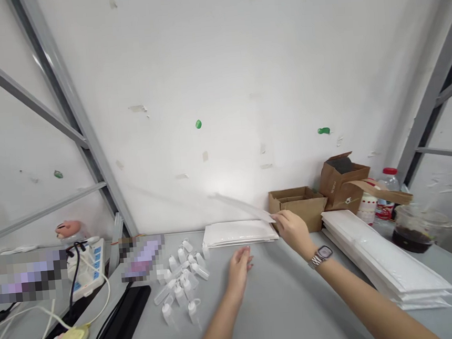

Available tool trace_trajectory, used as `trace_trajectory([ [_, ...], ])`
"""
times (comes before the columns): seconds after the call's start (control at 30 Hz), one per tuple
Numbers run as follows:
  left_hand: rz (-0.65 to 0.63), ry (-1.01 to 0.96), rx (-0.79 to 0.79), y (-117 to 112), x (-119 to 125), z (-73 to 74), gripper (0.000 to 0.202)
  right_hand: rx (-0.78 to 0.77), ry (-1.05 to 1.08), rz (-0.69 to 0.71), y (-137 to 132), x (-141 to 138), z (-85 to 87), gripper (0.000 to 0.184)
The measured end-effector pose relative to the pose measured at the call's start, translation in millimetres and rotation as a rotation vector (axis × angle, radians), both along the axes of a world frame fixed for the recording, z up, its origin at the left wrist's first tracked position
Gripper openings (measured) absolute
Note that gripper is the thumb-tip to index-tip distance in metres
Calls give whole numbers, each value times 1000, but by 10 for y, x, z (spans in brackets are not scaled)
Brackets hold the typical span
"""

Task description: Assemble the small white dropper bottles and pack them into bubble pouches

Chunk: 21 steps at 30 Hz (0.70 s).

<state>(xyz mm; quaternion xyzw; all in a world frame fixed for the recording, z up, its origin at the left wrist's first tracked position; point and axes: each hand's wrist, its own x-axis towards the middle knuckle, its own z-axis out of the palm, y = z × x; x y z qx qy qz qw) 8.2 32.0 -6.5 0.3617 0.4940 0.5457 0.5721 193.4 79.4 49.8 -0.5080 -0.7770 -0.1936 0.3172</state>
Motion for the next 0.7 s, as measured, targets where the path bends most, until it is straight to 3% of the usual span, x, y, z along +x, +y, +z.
trace_trajectory([
  [0.1, -27, -104, 33, -2, -25, 16, 55, -17, 390, 16, -311, 94, 120, 31],
  [0.17, -67, -232, 39, -20, -35, 67, 58, -233, 547, 22, -571, 165, 129, 38],
  [0.3, -170, -428, -19, -86, -25, 209, 58, -787, 535, 123, -1081, 328, -68, 48],
  [0.4, -133, -382, -76, -111, -7, 224, 50, -948, 402, 83, -1318, 451, -240, 44],
  [0.47, -95, -288, -89, -105, 3, 177, 45, -908, 338, -4, -1370, 482, -250, 38],
  [0.53, -108, -221, -87, -93, 12, 121, 43, -752, 323, -39, -1358, 413, -153, 29],
  [0.6, -130, -184, -77, -89, 19, 89, 41, -587, 335, 57, -1327, 206, 15, 25],
  [0.7, -132, -101, -38, -133, 20, 91, 34, -606, 315, 333, -1309, -331, 254, 23],
])
